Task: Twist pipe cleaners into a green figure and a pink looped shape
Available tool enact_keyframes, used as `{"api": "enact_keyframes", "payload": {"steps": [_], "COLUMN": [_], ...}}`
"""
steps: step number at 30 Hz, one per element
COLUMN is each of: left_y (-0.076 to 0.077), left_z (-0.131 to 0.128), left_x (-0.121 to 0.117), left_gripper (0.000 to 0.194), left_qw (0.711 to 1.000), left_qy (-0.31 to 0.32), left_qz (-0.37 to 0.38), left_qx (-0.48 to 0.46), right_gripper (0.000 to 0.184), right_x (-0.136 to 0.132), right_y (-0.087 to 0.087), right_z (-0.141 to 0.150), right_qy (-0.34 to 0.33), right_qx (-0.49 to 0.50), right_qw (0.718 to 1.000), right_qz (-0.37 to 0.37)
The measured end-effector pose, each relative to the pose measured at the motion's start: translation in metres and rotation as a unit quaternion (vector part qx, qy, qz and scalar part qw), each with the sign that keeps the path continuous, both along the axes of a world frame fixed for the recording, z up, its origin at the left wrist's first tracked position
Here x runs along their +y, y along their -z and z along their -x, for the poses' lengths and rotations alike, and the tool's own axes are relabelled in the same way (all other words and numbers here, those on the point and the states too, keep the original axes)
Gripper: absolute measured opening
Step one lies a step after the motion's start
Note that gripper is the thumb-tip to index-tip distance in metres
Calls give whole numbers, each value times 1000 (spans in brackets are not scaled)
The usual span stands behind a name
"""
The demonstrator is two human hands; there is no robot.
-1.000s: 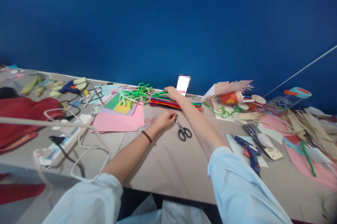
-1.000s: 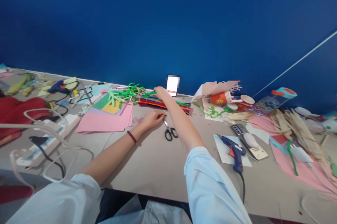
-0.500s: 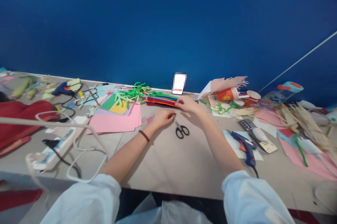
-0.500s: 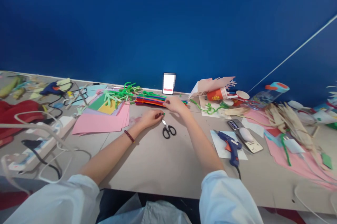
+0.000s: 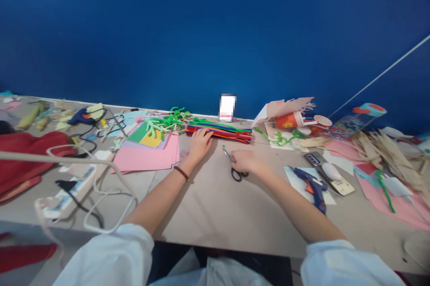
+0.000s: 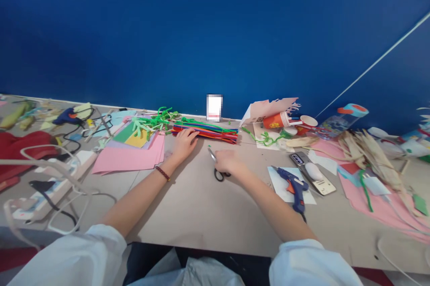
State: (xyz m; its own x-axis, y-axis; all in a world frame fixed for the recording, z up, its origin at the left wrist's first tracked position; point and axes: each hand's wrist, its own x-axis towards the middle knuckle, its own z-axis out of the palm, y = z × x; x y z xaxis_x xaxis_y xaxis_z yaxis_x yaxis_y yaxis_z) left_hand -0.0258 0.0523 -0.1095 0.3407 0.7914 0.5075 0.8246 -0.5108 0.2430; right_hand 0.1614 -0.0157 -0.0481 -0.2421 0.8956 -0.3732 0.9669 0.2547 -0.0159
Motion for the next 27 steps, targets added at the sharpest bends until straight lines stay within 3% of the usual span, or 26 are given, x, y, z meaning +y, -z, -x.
{"api": "enact_keyframes", "payload": {"steps": [7,11,18,22,27], "left_y": [3,6,10,6,7], "left_z": [-1,-2,-1,-2,-3], "left_x": [4,6,8,6,6], "left_gripper": [26,25,26,26,23], "left_qw": [1000,1000,1000,1000,999], "left_qy": [-8,-13,-5,-8,-18], "left_qz": [-18,-18,-20,-14,-8], "left_qx": [5,-9,-22,-5,25], "right_gripper": [24,28,35,36,21], "right_x": [-2,7,21,27,34], "right_y": [-12,-11,-10,-16,-31], "right_z": [-64,-86,-83,-76,-63], "right_qy": [82,144,192,184,140], "right_qx": [-65,-78,-83,-66,23], "right_qw": [994,986,976,977,982], "right_qz": [18,-16,-64,-79,-125]}}
